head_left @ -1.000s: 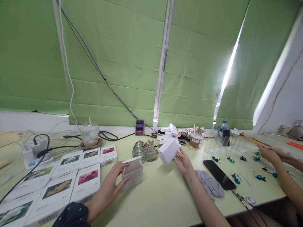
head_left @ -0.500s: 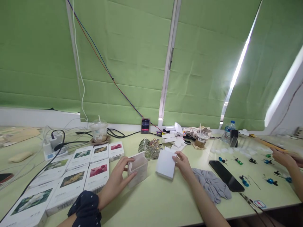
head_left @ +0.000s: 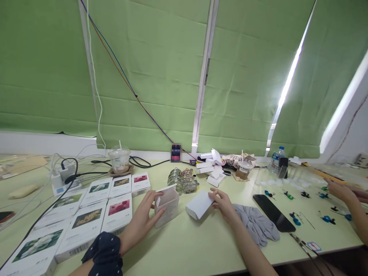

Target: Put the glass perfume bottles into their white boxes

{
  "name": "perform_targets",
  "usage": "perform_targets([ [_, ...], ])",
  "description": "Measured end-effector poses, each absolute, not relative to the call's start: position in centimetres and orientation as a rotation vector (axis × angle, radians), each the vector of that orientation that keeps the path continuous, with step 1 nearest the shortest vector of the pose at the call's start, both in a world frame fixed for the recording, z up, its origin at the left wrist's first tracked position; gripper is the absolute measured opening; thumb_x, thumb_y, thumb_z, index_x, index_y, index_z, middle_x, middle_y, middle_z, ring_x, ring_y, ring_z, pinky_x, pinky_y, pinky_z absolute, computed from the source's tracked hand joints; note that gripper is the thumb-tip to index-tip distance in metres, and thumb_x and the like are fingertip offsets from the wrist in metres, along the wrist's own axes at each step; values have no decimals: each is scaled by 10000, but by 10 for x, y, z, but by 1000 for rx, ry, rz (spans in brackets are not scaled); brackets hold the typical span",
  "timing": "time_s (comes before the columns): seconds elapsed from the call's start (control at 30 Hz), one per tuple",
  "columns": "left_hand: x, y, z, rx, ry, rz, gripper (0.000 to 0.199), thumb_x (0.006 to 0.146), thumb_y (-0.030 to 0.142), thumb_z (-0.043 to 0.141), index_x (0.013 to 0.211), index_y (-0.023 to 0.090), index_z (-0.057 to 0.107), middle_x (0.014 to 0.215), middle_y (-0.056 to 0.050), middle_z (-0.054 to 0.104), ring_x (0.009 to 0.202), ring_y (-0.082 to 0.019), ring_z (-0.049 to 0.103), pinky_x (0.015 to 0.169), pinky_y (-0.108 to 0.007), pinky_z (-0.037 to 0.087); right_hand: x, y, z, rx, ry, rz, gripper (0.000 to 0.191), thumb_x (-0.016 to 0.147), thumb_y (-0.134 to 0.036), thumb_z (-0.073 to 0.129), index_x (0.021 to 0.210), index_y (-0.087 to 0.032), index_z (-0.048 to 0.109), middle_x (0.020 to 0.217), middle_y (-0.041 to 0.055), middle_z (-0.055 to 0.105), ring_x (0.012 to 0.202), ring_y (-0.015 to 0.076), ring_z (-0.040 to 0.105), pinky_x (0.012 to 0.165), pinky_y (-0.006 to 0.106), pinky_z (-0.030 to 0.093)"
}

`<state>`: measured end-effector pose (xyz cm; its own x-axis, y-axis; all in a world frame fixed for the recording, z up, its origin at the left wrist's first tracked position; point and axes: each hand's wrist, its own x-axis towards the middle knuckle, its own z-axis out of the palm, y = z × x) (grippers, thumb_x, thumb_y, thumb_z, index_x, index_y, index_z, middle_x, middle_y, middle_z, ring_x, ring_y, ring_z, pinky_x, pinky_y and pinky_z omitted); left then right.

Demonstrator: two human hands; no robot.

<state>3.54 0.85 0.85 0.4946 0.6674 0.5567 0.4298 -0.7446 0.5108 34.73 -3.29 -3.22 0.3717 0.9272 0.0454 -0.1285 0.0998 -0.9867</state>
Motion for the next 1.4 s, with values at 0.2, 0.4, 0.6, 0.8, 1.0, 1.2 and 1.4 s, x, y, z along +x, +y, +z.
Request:
perform_targets([
  [0.2,36,13,6,2311,965,1106,266,858,376,516,1075,239,449,1094,-51,563,975,-223,596,810,-383,545,340,-51,-22,-1112,-1244,1019,392,488,-333,855,714,-148,594,1486,106,235,863,202,636,739,334,541],
  [0.4,35,16,8,2227,951,1066,236,837,391,537,971,239,416,996,-20,555,876,-189,612,762,-348,540,332,-58,-17,-1214,-1579,878,316,630,-460,762,672,-173,636,1496,66,233,1191,325,474,784,376,518],
  [0.6,31,18,7,2274,1017,1056,247,811,399,568,855,234,390,808,39,501,705,-140,546,653,-273,481,323,-67,-9,-1196,-1874,634,217,720,-366,717,649,-188,617,1455,46,332,1340,267,294,1086,418,250],
  [0.8,31,18,8,2240,1024,1053,288,787,414,597,844,232,382,736,61,474,601,-118,485,579,-236,410,314,-64,-10,-1097,-1828,693,244,769,-349,661,625,-176,566,1310,91,495,1198,244,460,986,373,355],
  [1.0,30,19,5,2186,967,1051,259,800,380,586,872,238,382,772,55,474,634,-114,497,626,-244,449,317,-59,-14,-975,-1608,884,327,749,-412,681,581,-166,546,1235,103,540,1130,265,480,876,343,406],
  [1.2,31,20,2,2089,900,1054,274,786,342,607,918,244,388,845,36,549,740,-137,592,705,-285,511,314,-62,-2,-793,-1124,1119,261,746,-433,670,780,-174,688,1117,85,589,935,210,524,761,289,449],
  [1.4,32,19,1,2028,831,1038,305,785,338,624,958,251,389,909,13,606,882,-173,640,796,-325,526,283,-59,40,-687,-963,1314,308,784,-434,629,882,-152,705,944,95,618,919,220,533,791,374,500],
])
